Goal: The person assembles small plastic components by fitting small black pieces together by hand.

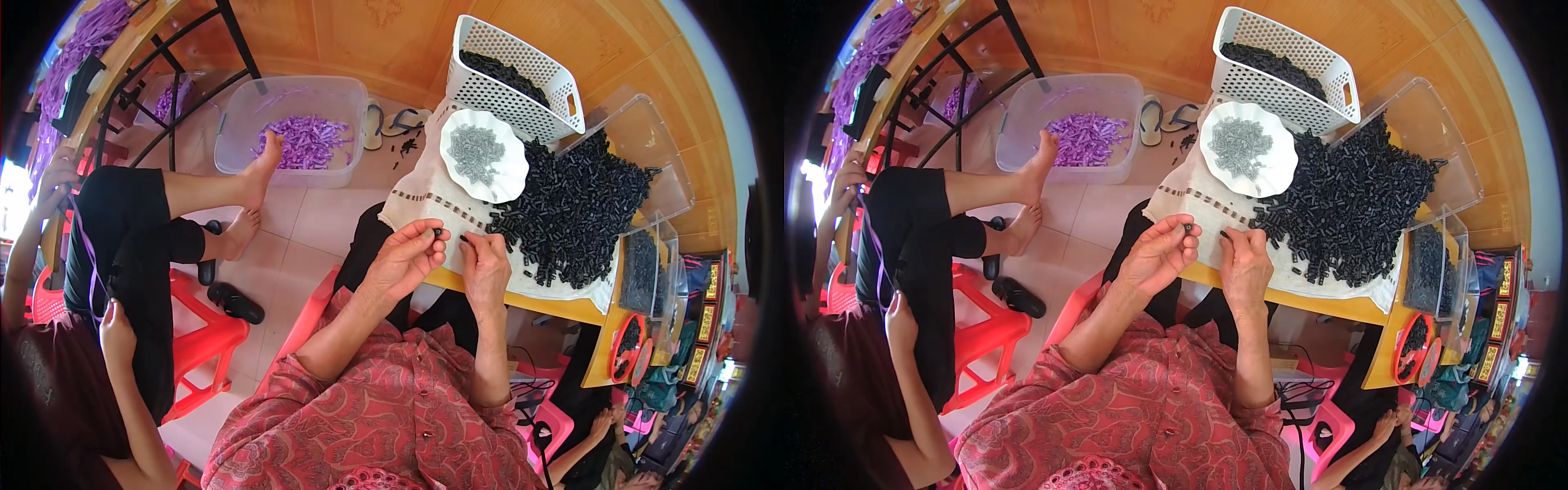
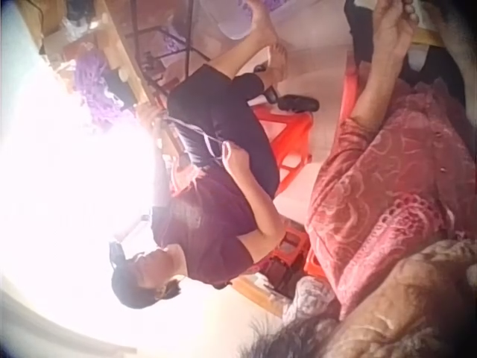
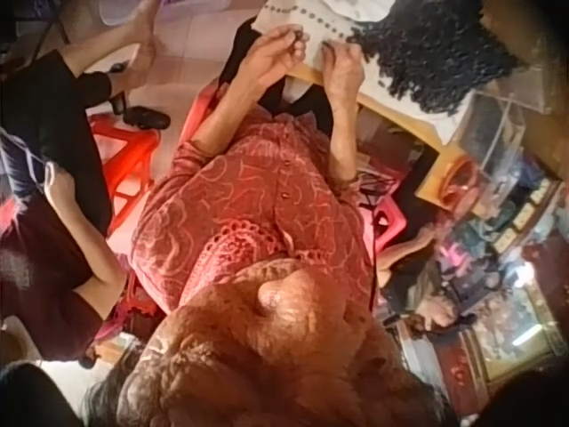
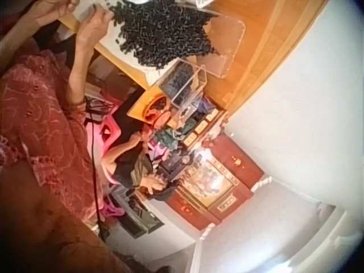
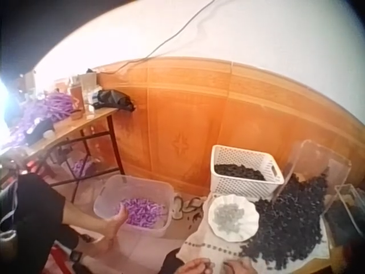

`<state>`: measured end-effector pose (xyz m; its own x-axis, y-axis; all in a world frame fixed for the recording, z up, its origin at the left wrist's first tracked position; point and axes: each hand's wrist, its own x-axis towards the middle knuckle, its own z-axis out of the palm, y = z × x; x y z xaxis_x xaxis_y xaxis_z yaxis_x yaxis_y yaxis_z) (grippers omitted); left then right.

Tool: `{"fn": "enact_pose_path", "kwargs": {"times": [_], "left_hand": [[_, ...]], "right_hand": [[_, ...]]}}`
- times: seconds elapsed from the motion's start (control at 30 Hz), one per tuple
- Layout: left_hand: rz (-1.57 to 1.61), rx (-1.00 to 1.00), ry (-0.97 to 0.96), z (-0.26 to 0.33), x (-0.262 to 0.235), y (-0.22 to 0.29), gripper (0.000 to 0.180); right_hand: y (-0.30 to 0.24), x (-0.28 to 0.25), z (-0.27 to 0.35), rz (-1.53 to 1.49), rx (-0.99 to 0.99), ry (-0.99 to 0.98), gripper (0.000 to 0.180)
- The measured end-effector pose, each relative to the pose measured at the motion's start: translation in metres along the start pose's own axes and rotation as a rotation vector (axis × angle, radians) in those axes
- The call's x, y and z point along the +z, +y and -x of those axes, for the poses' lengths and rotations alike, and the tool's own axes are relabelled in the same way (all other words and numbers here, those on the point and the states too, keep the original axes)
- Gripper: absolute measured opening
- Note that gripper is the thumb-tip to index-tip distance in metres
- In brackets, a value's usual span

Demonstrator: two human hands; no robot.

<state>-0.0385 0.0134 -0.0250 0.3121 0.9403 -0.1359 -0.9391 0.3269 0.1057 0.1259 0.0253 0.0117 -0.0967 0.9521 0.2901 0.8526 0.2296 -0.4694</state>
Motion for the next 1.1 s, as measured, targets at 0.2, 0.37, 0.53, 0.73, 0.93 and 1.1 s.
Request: {"fn": "enact_pose_path", "kwargs": {"times": [0.2,0.37,0.53,0.73,0.93,1.1], "left_hand": [[-0.062,0.01,-0.014,0.001,0.002,-0.002,0.024],[-0.178,0.03,0.031,0.002,0.002,-0.004,0.023],[-0.118,-0.013,0.049,0.001,0.0,-0.006,0.023],[-0.197,0.005,0.043,0.001,0.0,-0.007,0.023],[-0.243,0.025,0.052,-0.001,-0.003,-0.007,0.024],[-0.276,0.039,0.047,-0.001,-0.004,-0.009,0.025]], "right_hand": [[0.004,0.0,0.001,-0.216,0.032,0.025,0.011],[-0.009,-0.006,0.008,-0.592,0.286,-0.057,0.009],[-0.006,-0.003,0.017,-0.722,0.322,-0.066,0.011],[-0.009,-0.003,0.019,-0.771,0.295,-0.022,0.014],[-0.016,-0.011,0.015,-0.742,0.267,-0.057,0.012],[-0.02,-0.013,0.012,-0.768,0.225,-0.051,0.009]]}}
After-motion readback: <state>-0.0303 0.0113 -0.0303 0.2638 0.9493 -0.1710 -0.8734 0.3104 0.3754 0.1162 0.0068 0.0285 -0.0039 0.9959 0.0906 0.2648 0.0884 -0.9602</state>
